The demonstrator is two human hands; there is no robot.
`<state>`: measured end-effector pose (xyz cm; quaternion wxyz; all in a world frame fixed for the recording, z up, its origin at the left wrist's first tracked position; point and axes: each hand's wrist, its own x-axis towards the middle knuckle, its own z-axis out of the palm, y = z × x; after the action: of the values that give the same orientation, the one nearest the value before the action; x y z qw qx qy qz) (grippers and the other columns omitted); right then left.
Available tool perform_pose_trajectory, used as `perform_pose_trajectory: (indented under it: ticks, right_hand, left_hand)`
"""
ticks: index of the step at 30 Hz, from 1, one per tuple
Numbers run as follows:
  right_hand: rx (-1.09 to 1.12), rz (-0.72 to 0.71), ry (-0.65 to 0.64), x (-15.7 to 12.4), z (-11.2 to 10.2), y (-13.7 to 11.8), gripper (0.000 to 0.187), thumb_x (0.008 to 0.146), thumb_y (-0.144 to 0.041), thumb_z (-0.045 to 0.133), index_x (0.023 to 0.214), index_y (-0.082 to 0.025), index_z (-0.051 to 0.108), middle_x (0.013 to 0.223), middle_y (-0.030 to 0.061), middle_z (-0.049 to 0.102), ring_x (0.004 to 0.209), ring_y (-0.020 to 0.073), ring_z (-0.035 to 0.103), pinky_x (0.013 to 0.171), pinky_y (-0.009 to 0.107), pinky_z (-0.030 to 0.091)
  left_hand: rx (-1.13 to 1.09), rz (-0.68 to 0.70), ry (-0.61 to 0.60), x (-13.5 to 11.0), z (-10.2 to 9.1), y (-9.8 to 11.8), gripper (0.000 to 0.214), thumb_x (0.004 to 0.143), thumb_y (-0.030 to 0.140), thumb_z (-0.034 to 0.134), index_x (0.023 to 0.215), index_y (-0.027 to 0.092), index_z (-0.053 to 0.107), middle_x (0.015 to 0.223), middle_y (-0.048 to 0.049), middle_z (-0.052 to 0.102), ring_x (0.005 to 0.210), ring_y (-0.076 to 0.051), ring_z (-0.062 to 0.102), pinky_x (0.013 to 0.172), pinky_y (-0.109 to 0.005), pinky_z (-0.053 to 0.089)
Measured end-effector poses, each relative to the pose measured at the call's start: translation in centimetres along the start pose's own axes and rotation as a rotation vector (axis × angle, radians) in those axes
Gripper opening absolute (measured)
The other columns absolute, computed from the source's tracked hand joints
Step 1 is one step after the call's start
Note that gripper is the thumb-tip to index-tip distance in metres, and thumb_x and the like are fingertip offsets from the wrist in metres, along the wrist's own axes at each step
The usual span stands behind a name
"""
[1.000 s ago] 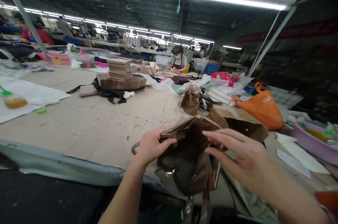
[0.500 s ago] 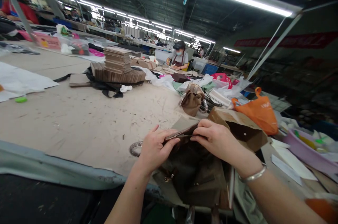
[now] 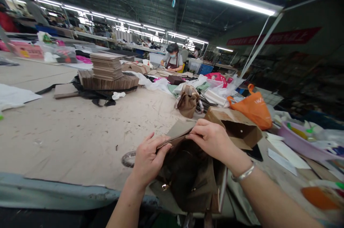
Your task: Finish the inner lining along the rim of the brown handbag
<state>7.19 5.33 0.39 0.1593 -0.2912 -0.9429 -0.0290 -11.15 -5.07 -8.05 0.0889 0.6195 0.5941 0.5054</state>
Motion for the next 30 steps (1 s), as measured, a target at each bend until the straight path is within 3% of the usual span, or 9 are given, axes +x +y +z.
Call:
perform_pose_trajectory:
  ticks: [15,20,22,25,27,30]
  right_hand:
    - [-0.014,0.124,0.033,0.6,0.4,0.2,0.031,0.080,-0.041,0.062,0.059,-0.019,0.061,0.066,-0.0017,0.054,0.060,0.0090,0.049,0.054,0.023,0.031]
    - [-0.017,0.181,0.140,1.0,0.8,0.5,0.030,0.069,-0.046,0.071,0.063,-0.019,0.060,0.072,-0.0026,0.054,0.060,0.0097,0.048,0.054,0.024,0.031]
    - [0.004,0.145,0.187,1.1,0.8,0.5,0.029,0.065,-0.044,0.075,0.079,-0.021,0.063,0.086,-0.0007,0.057,0.069,0.0117,0.051,0.058,0.024,0.035]
    - [0.043,-0.036,0.206,1.1,0.8,0.7,0.027,0.069,-0.038,0.074,0.091,-0.024,0.067,0.102,0.0020,0.059,0.090,0.0166,0.052,0.076,0.028,0.038]
    - [0.061,-0.138,0.181,1.0,0.9,0.9,0.016,0.074,-0.037,0.071,0.084,-0.025,0.069,0.095,0.0011,0.063,0.095,0.0181,0.050,0.085,0.031,0.035]
    - [0.118,-0.117,0.116,0.5,0.9,0.9,0.015,0.075,-0.038,0.069,0.076,-0.023,0.070,0.078,-0.0005,0.066,0.083,0.0155,0.054,0.079,0.029,0.036]
  left_hand:
    - [-0.029,0.049,0.018,-0.1,0.3,0.0,0.020,0.086,0.028,0.051,0.100,0.024,0.066,0.099,0.0011,0.070,0.094,-0.015,0.063,0.107,-0.035,0.032]
    - [-0.106,0.038,0.039,-0.1,0.6,-0.7,0.020,0.086,0.028,0.051,0.097,0.023,0.066,0.098,0.0009,0.070,0.093,-0.015,0.062,0.106,-0.036,0.034]
    - [-0.127,0.027,0.062,-0.2,0.7,-1.1,0.019,0.086,0.029,0.052,0.095,0.022,0.067,0.096,0.0002,0.070,0.091,-0.015,0.063,0.105,-0.036,0.035]
    - [-0.142,0.005,0.057,-0.4,0.8,-1.4,0.020,0.085,0.030,0.052,0.094,0.020,0.067,0.093,-0.0004,0.070,0.088,-0.015,0.063,0.105,-0.036,0.035]
    - [-0.135,-0.008,0.040,-0.4,0.7,-1.4,0.020,0.085,0.030,0.051,0.093,0.020,0.067,0.092,-0.0007,0.070,0.087,-0.016,0.063,0.105,-0.036,0.034]
    - [-0.111,-0.027,0.011,-0.3,0.3,-0.9,0.021,0.085,0.030,0.051,0.093,0.019,0.067,0.092,-0.0019,0.070,0.089,-0.017,0.063,0.099,-0.034,0.039]
